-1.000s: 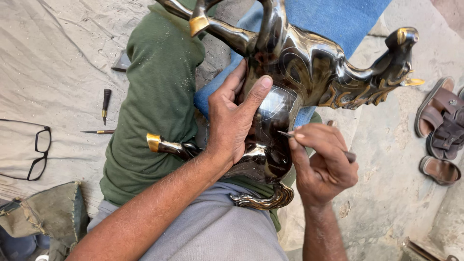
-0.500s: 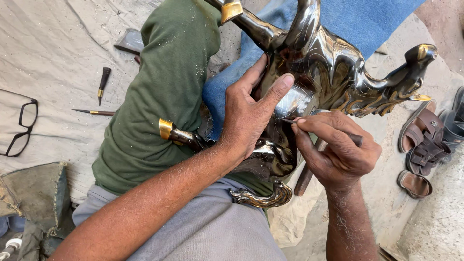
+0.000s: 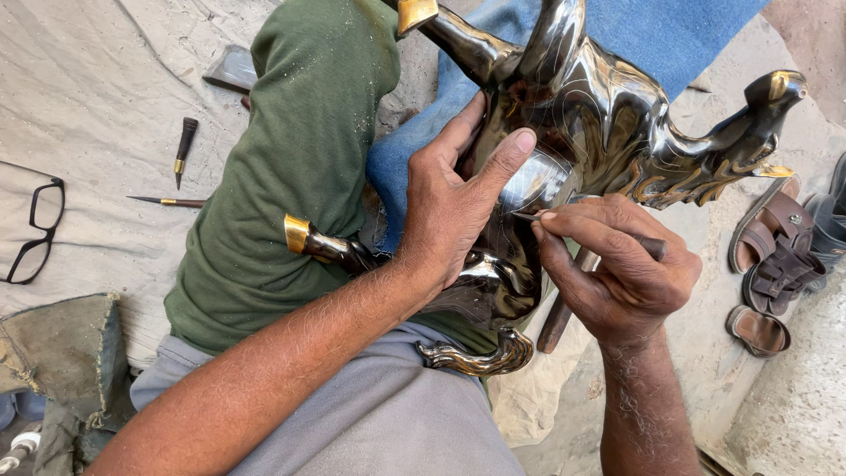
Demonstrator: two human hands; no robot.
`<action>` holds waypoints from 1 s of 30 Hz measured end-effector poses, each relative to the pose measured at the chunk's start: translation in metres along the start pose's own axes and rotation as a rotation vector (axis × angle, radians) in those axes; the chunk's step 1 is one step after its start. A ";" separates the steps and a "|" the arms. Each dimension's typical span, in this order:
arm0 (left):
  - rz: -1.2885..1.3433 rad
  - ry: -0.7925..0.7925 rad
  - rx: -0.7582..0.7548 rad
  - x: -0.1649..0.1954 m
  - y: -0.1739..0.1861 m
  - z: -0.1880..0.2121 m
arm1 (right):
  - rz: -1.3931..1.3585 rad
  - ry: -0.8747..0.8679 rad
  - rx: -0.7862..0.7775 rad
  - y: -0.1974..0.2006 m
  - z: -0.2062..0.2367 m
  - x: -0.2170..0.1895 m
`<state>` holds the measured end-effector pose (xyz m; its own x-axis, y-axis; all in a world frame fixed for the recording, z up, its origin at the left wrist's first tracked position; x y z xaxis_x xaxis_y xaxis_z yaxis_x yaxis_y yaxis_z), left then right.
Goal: The person sits on the ground holding a brass horse figurine on their lap and engraves decorative lines onto its body using a small pointed scribe tool. They rotate and reposition the figurine to reach different areas, continuing to scratch pattern lines across the surface.
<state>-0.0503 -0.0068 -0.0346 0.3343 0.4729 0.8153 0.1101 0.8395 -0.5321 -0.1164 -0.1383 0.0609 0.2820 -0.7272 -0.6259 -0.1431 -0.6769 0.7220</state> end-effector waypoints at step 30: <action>0.004 -0.005 -0.002 -0.002 0.001 0.002 | -0.043 0.119 -0.099 0.007 -0.006 -0.002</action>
<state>-0.0531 -0.0065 -0.0358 0.3297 0.4773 0.8146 0.1109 0.8373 -0.5354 -0.1123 -0.1411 0.0686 0.3972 -0.6751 -0.6216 -0.0361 -0.6883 0.7245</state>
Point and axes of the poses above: each hand's wrist, its own z-axis away from the middle knuckle, its own y-axis out of the back of the hand, x = y × z, the point moved 2 cm from there along -z, towards the middle knuckle, and after that the axes turned 2 degrees about -y, right-handed, at the moved point
